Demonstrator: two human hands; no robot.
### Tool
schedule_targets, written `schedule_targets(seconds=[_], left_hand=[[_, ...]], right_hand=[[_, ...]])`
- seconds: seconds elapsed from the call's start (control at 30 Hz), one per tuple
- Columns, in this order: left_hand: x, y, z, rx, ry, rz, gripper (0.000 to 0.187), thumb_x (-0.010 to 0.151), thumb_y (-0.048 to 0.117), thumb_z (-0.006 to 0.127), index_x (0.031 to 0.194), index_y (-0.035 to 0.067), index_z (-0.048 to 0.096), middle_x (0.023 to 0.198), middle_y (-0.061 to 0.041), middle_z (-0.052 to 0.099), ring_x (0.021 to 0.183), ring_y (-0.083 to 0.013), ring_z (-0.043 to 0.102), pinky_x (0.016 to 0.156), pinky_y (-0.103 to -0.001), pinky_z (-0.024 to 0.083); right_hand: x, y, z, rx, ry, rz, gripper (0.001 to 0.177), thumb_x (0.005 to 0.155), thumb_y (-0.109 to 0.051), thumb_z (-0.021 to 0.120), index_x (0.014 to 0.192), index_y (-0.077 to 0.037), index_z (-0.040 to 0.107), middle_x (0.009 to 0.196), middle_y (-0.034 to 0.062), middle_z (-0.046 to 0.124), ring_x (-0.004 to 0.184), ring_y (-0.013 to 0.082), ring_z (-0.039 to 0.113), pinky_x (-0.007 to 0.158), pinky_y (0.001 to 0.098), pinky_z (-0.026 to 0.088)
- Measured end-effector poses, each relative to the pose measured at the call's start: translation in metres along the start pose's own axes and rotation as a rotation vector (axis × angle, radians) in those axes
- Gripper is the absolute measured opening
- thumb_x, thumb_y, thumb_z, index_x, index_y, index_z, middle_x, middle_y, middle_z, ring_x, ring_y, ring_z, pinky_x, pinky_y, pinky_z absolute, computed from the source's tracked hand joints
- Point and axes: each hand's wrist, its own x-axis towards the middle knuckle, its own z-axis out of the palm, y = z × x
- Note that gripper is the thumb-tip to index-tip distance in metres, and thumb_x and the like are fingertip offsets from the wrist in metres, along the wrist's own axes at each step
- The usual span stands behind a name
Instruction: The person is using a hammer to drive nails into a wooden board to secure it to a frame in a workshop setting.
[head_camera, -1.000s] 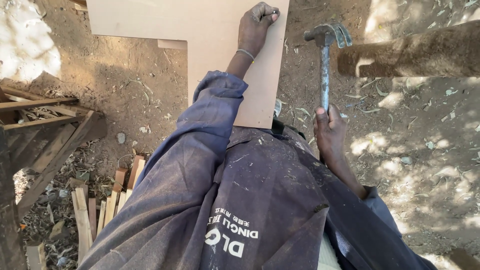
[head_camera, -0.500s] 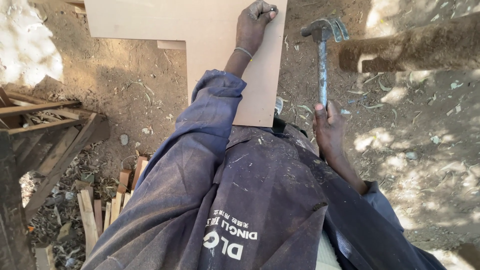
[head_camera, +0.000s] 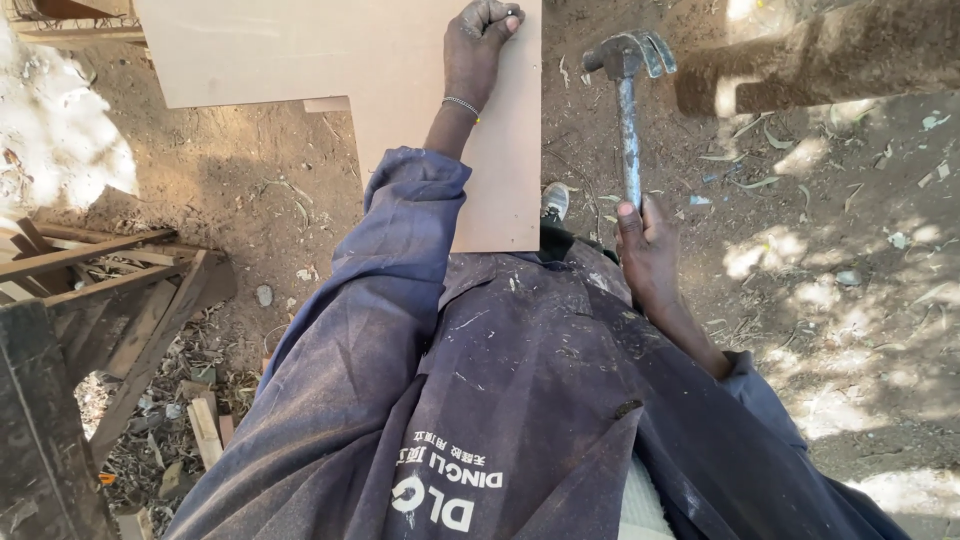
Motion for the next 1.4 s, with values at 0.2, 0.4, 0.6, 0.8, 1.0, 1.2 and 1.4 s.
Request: schedule_targets(seconds=[0.2, 0.4, 0.6, 0.8, 1.0, 1.2, 1.4], left_hand=[[0.0, 0.002, 0.0, -0.028, 0.005, -0.019, 0.009, 0.081, 0.017, 0.073, 0.074, 0.011, 0.07, 0.091, -0.005, 0.082, 0.091, -0.0155, 0.076, 0.083, -0.031, 0.058], [0.001, -0.006, 0.0, -0.071, -0.004, -0.006, 0.008, 0.083, 0.016, 0.073, 0.079, 0.008, 0.072, 0.091, -0.007, 0.081, 0.091, -0.016, 0.076, 0.084, -0.03, 0.059], [0.001, -0.004, -0.001, 0.008, 0.004, -0.008, 0.012, 0.082, 0.021, 0.071, 0.079, 0.01, 0.074, 0.093, -0.004, 0.082, 0.09, -0.0145, 0.074, 0.083, -0.031, 0.057], [-0.002, 0.011, 0.0, 0.05, -0.008, 0.001, 0.014, 0.082, 0.02, 0.071, 0.071, 0.016, 0.064, 0.078, 0.007, 0.07, 0.076, -0.0066, 0.058, 0.07, -0.026, 0.048], [-0.002, 0.011, -0.001, 0.006, -0.001, 0.013, 0.007, 0.083, 0.016, 0.076, 0.079, 0.011, 0.074, 0.088, -0.002, 0.079, 0.086, -0.0121, 0.071, 0.08, -0.028, 0.057], [0.0, 0.006, -0.003, -0.023, 0.003, 0.013, 0.009, 0.082, 0.01, 0.071, 0.086, 0.003, 0.076, 0.093, -0.008, 0.078, 0.091, -0.0185, 0.074, 0.085, -0.03, 0.057], [-0.002, 0.009, -0.003, -0.069, -0.003, -0.015, 0.011, 0.083, 0.015, 0.073, 0.078, 0.008, 0.067, 0.095, -0.011, 0.076, 0.096, -0.0202, 0.075, 0.089, -0.032, 0.059]], right_hand=[[0.001, -0.002, -0.002, -0.047, -0.015, 0.04, 0.05, 0.104, -0.063, 0.041, 0.092, -0.015, 0.047, 0.076, 0.0, 0.054, 0.06, 0.0093, 0.048, 0.047, 0.0262, 0.042], [0.003, -0.011, -0.001, -0.011, -0.025, 0.032, 0.045, 0.106, -0.057, 0.044, 0.094, -0.014, 0.048, 0.078, 0.0014, 0.056, 0.063, 0.011, 0.053, 0.05, 0.0271, 0.046], [0.004, -0.011, 0.0, -0.056, -0.04, 0.016, 0.049, 0.104, -0.061, 0.041, 0.094, -0.014, 0.047, 0.079, 0.001, 0.056, 0.062, 0.0105, 0.05, 0.049, 0.028, 0.043], [0.003, -0.003, 0.0, 0.03, -0.023, -0.012, 0.046, 0.106, -0.057, 0.045, 0.089, -0.015, 0.044, 0.072, -0.0029, 0.047, 0.059, 0.0077, 0.04, 0.047, 0.0279, 0.032], [-0.001, 0.001, -0.011, 0.038, -0.023, 0.012, 0.051, 0.104, -0.061, 0.042, 0.094, -0.012, 0.051, 0.076, -0.0007, 0.051, 0.061, 0.0094, 0.042, 0.049, 0.0294, 0.032], [-0.003, 0.048, -0.01, -0.056, 0.084, 0.051, 0.056, 0.102, -0.067, 0.041, 0.084, -0.014, 0.046, 0.07, -0.0029, 0.043, 0.063, 0.0106, 0.038, 0.053, 0.033, 0.029], [-0.006, 0.052, -0.018, 0.051, 0.084, 0.107, 0.058, 0.099, -0.069, 0.04, 0.093, -0.013, 0.051, 0.074, -0.0001, 0.055, 0.06, 0.0105, 0.05, 0.048, 0.0285, 0.041]])
